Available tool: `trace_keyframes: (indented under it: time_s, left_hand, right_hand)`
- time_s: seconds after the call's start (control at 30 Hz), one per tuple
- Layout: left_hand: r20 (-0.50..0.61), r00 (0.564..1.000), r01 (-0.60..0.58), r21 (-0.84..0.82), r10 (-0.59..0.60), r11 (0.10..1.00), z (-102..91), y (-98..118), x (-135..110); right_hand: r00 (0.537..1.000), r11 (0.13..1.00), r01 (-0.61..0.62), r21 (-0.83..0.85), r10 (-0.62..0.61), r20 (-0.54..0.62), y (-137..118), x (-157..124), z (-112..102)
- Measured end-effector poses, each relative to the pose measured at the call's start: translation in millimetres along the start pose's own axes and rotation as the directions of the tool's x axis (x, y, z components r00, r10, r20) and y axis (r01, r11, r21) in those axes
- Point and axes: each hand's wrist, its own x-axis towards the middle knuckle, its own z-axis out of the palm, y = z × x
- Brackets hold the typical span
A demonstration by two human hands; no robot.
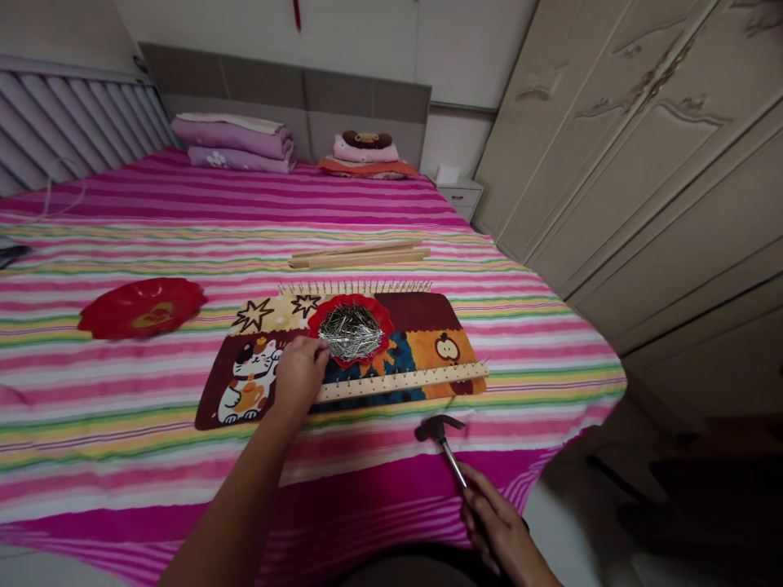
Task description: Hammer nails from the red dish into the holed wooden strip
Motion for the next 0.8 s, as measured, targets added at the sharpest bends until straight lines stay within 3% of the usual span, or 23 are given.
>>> trace_keyframes:
  time_s: [0.1, 0.17, 0.4, 0.5, 0.6, 0.7, 0.8]
  left_hand:
    - [0.055, 0.997, 0.032, 0.273, -0.048, 0.961, 2.2, 15.1, 16.9]
    - [0.071, 0.994, 0.058, 0.344, -0.088, 0.937, 6.3, 23.8, 23.2]
    - [0.163, 0.961, 0.182, 0.229, -0.222, 0.956, 14.3, 29.2, 29.8]
    - [0.194, 0.953, 0.227, 0.063, -0.235, 0.972, 12.3, 21.3, 29.3]
    - [0.173, 0.966, 0.236, -0.268, -0.194, 0.934, 9.6, 10.8, 24.8]
    - [0.187, 0.961, 0.276, -0.599, -0.205, 0.751, 4.3, 3.2, 14.9]
    - [0.246, 0.942, 0.335, -0.746, -0.229, 0.576, -5.0, -0.1, 1.9]
  right_hand:
    - [1.000, 1.000, -0.010, -0.003, 0.010, 0.010, -2.8, 2.1, 1.0]
    - [1.000, 1.000, -0.017, -0.004, 0.017, 0.021, -4.2, 2.6, 1.7]
    - [0.999, 0.999, -0.039, 0.025, 0.038, 0.037, -2.9, 4.0, 0.4]
    - [0.998, 0.999, -0.040, 0.030, 0.039, 0.040, -2.8, 4.6, 0.4]
    - [0.999, 0.999, -0.029, 0.025, 0.029, 0.025, -3.5, 4.3, 1.1]
    - [1.000, 1.000, -0.024, 0.011, 0.024, 0.014, -4.5, 3.5, 1.9]
    - [1.000, 1.000, -0.015, -0.006, 0.015, 0.018, -4.9, 2.9, 2.3]
